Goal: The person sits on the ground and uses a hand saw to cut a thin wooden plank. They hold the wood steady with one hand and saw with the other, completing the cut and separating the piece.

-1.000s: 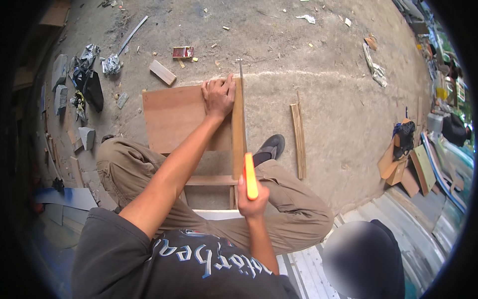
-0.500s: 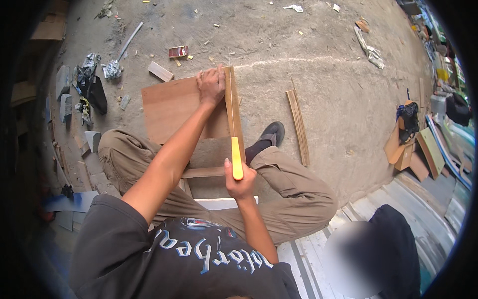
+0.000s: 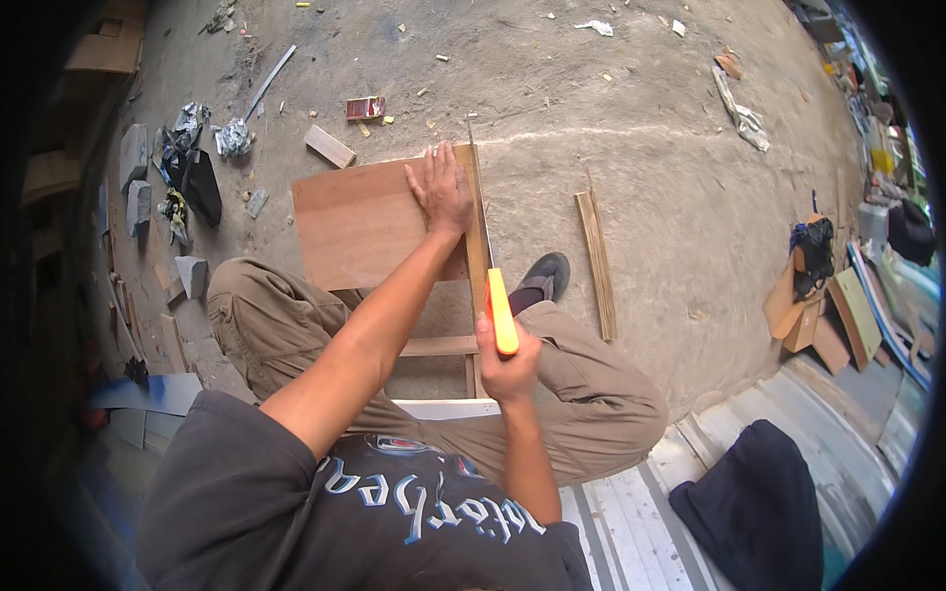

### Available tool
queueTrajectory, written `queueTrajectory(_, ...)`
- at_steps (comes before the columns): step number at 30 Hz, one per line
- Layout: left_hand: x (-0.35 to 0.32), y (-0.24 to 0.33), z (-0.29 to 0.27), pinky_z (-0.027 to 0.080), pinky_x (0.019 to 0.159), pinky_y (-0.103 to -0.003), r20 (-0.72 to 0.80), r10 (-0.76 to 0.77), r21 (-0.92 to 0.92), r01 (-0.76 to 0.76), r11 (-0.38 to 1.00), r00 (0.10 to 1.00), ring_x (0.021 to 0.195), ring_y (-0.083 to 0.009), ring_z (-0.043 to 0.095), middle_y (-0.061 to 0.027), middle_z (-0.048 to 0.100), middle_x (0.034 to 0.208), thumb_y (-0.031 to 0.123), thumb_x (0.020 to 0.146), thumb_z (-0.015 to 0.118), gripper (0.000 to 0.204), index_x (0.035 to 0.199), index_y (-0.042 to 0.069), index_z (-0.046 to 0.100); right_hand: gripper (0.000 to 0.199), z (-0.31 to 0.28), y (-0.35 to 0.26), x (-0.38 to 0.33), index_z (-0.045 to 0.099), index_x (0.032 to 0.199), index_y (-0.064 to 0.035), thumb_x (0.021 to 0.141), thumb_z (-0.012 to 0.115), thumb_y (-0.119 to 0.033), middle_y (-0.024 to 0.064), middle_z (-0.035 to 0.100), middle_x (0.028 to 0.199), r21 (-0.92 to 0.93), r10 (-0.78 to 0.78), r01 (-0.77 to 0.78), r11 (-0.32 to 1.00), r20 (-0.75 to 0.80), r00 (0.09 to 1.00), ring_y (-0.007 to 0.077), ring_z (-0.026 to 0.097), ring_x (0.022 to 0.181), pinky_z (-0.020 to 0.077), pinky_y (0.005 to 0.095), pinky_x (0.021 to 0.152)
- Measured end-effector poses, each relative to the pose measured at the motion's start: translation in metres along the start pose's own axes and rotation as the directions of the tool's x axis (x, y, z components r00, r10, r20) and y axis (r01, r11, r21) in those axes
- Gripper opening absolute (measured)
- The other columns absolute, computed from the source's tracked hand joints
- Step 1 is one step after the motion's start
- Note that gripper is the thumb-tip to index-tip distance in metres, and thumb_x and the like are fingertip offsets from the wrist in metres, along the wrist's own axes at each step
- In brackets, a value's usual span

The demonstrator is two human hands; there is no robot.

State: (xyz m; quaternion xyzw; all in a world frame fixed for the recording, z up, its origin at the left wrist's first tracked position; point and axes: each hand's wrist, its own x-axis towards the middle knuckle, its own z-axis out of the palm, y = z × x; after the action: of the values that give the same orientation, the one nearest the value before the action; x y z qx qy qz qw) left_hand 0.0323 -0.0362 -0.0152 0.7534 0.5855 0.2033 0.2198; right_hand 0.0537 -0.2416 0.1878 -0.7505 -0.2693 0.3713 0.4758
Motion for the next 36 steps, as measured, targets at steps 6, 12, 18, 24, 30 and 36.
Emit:
queueTrajectory(6,0.002,-0.001,-0.005,-0.003,0.121,-0.056,0.049,-0.002,-0.019,0.003,1.0,0.999,0.148,-0.0259,0.027,-0.0103,0.039,0.156,0.029,0.102,0.035,0.055,0.149,0.001,0.038,0.027,-0.019,0.005,0.012,0.059,0.077,-0.0007,0.098,0.062,-0.018,-0.0041,0.048,0.056,0.151,0.078,-0.084,0.985,0.051,0.996,0.0046,0.039,0.047,0.0299,0.0248,0.043)
queueTrajectory(12,0.012,-0.018,-0.013,-0.001,0.121,-0.054,0.116,0.069,-0.056,-0.063,0.996,0.991,0.148,-0.0271,0.027,-0.0106,0.041,0.155,0.028,0.103,0.034,0.053,0.147,-0.001,0.042,0.021,0.008,-0.01,-0.008,0.067,0.086,0.0024,0.094,0.067,-0.017,0.0019,0.054,0.059,0.007,-0.02,0.02,1.0,0.052,0.998,0.0072,0.047,0.055,0.0394,0.0277,0.051)
queueTrajectory(18,0.015,-0.022,-0.017,0.004,0.121,-0.055,0.063,0.112,-0.128,-0.103,0.986,0.992,0.149,-0.0292,0.027,-0.0124,0.045,0.152,0.025,0.102,0.041,0.048,0.141,-0.001,0.05,0.024,0.028,-0.013,-0.016,0.066,0.084,0.0033,0.095,0.067,-0.019,0.001,0.055,0.059,0.1,0.014,-0.013,0.995,-0.005,1.0,0.0074,0.047,0.054,0.0385,0.0276,0.05)
queueTrajectory(24,0.024,-0.023,-0.013,0.01,0.121,-0.054,-0.08,-0.015,-0.241,-0.005,0.97,0.997,0.134,-0.0264,0.047,-0.0105,0.066,0.126,0.031,0.092,0.062,0.039,0.119,0.004,0.069,0.026,0.027,-0.024,-0.005,0.063,0.08,0.0015,0.097,0.064,-0.017,-0.0045,0.052,0.06,0.36,0.167,-0.176,0.916,0.055,0.984,0.0036,0.044,0.054,0.0336,0.0238,0.049)
queueTrajectory(30,0.035,-0.007,-0.027,0.022,0.118,-0.049,-0.007,-0.144,-0.38,0.131,0.915,0.989,0.118,-0.0242,0.054,-0.0075,0.071,0.104,0.03,0.087,0.069,0.027,0.104,0.01,0.076,0.026,0.017,-0.044,-0.013,0.06,0.078,-0.0007,0.098,0.063,-0.016,-0.0051,0.05,0.059,0.372,0.177,-0.181,0.911,0.045,0.983,0.0025,0.043,0.052,0.0319,0.0224,0.047)
queueTrajectory(36,0.03,-0.001,-0.037,0.034,0.108,-0.042,-0.026,-0.204,-0.457,0.17,0.873,0.979,0.115,-0.0288,0.051,-0.011,0.072,0.098,0.031,0.087,0.069,0.029,0.106,0.01,0.075,0.025,0.012,-0.067,-0.016,0.06,0.08,-0.001,0.099,0.062,-0.017,-0.005,0.05,0.059,0.42,0.176,-0.187,0.888,0.064,0.982,0.0028,0.042,0.049,0.0307,0.0222,0.045)
